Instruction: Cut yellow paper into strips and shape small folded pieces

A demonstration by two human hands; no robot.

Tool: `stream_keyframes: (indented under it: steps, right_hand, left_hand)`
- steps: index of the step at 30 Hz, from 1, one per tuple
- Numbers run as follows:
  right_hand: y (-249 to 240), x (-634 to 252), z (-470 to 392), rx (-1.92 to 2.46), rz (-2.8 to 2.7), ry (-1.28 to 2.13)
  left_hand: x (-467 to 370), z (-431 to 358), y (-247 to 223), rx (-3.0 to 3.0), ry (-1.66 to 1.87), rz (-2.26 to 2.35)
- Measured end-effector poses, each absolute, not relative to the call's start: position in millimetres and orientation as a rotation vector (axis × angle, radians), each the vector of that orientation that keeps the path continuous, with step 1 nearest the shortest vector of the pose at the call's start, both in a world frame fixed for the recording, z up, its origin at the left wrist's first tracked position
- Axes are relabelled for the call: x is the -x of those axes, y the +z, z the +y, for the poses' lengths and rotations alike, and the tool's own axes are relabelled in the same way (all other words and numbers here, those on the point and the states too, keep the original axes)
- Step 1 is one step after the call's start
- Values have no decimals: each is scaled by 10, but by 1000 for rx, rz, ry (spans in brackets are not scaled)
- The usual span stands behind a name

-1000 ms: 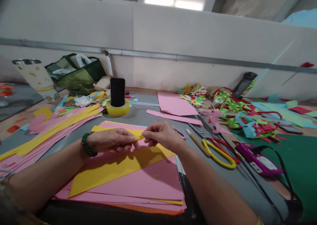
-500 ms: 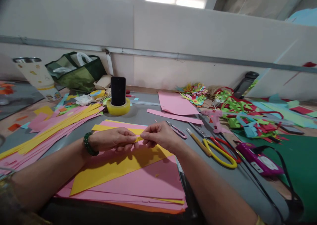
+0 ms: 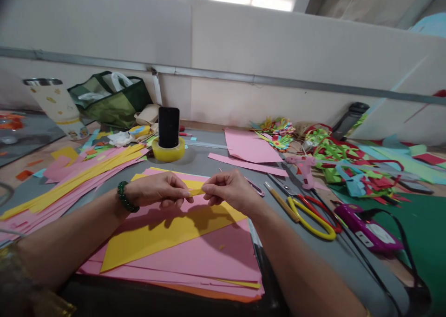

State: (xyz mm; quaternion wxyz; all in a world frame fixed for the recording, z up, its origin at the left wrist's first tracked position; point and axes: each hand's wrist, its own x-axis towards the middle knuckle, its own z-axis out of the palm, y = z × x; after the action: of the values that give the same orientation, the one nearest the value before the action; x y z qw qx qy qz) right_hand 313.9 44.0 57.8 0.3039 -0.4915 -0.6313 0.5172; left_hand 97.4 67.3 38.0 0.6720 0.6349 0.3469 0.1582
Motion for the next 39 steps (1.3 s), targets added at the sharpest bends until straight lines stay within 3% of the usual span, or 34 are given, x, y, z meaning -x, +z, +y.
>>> stream_keyframes:
  steps: [11,18,24,31,39]
  right_hand:
    - [666,-3256,483,1346,-1557,1265]
    - [683,-3263,485,1344,-1510,1225]
    - [592,-3010,399,1362,-1631,1263]
    - [686,-3318,511,1377,-1568,1218]
    - [593,-2929,366,1347,-1747,1344]
  left_hand:
    - [-819,789,471,-1408,411,860]
    - [-864,776,489,-1432,795,953]
    - [-1067,636,384,-1667,589,817]
    - [-949,728,424,-1714,580,869]
    - [-1037,644,410,-1893,533,822]
